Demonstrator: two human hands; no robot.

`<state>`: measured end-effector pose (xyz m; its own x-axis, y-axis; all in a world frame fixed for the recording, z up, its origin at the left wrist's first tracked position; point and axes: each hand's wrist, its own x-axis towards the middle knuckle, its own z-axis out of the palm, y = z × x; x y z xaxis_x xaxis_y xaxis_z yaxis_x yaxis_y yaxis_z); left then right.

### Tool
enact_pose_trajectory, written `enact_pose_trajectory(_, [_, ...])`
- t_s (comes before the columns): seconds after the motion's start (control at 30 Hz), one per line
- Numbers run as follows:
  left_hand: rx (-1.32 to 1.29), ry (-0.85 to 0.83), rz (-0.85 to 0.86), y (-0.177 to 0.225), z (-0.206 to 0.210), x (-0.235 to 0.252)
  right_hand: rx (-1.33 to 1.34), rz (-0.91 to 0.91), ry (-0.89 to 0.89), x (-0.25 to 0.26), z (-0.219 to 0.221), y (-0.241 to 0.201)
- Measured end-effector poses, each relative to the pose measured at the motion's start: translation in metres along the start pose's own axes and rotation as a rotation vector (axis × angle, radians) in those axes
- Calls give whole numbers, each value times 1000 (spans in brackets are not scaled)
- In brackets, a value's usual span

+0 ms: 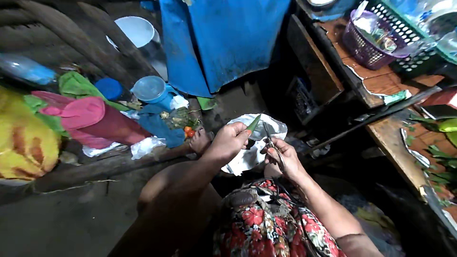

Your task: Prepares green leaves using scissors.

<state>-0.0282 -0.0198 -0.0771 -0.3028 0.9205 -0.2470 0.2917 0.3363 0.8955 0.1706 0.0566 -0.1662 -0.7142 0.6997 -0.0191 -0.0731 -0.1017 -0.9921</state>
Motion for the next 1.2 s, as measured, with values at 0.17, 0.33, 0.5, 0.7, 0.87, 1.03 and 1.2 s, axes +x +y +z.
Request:
enact_pose_trajectory(0.17, [-186,-140,-68,-1,-1,0,6,2,-70,1,6,-2])
enact_pose_trajectory(0.33, [-253,-264,-167,-1,-9,0,-13,26,-71,2,8,-4])
enact_pose_trajectory(0.5, [-252,-271,-168,-9,-15,0,12,75,-89,5,10,-1])
enact_pose_trajectory(0.7, [-268,-230,-161,-14,-19,-2,-14,60,-61,8,10,7])
enact_pose_trajectory(0.87, [-283,-188,-148,-14,-20,-3,-102,47,-129,5,7,6])
enact_pose_trajectory(1.03, [-271,-205,-119,-16,-15,-3,-67,54,-144,3,11,2])
enact_pose_trajectory(1.2, [-228,-269,-121,-20,-10,0,-91,69,-112,4,12,0])
